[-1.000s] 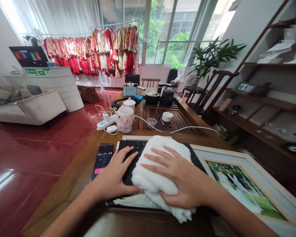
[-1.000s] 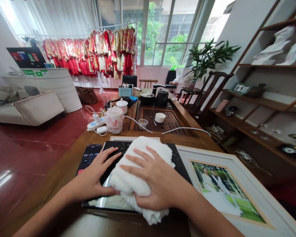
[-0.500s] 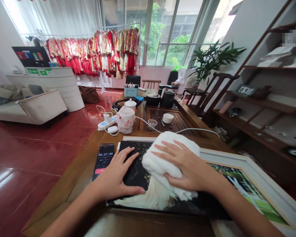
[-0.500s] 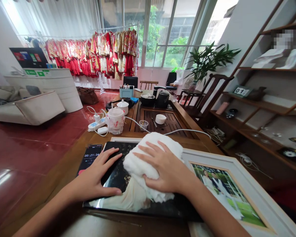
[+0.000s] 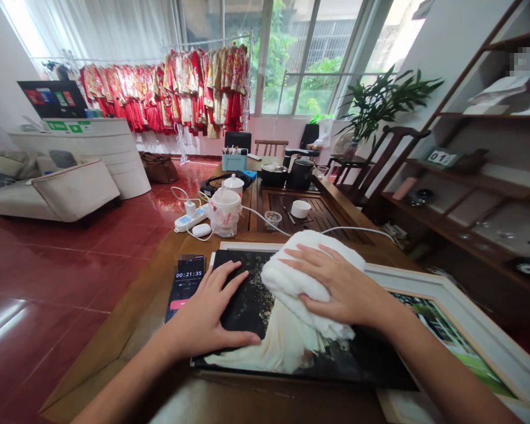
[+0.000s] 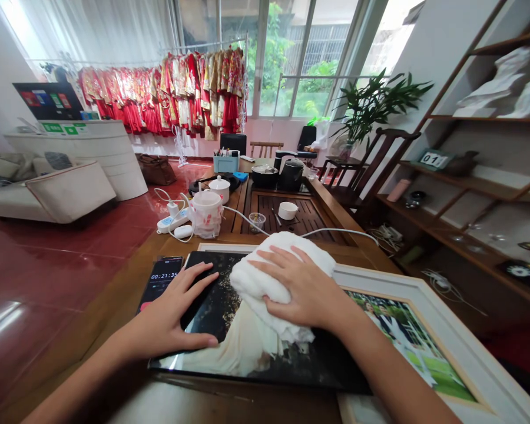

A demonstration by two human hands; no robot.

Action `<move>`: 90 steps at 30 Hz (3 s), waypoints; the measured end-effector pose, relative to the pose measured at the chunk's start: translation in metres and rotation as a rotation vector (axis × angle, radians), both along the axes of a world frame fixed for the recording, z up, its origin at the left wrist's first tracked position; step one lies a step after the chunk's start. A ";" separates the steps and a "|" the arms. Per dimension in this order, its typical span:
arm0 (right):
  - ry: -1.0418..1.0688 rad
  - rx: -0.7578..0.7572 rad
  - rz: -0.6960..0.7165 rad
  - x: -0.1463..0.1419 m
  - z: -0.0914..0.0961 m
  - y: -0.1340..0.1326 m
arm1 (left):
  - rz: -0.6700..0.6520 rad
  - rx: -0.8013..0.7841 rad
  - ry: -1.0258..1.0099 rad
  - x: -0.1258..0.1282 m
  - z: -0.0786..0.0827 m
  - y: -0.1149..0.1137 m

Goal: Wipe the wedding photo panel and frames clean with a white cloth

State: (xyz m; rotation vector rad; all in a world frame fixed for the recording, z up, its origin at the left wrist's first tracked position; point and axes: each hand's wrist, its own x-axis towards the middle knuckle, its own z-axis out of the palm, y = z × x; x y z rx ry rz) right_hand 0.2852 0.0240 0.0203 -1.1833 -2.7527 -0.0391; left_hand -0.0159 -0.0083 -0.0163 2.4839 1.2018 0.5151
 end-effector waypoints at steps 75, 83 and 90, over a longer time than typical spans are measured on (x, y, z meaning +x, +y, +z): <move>0.015 -0.116 0.108 -0.020 0.011 -0.019 | -0.004 0.077 0.043 0.000 -0.001 -0.003; 0.007 -0.183 0.205 -0.038 0.016 -0.035 | -0.001 0.053 0.030 0.002 0.004 -0.001; 0.028 -0.162 0.189 -0.030 0.013 -0.027 | -0.009 0.067 0.029 0.001 0.000 -0.001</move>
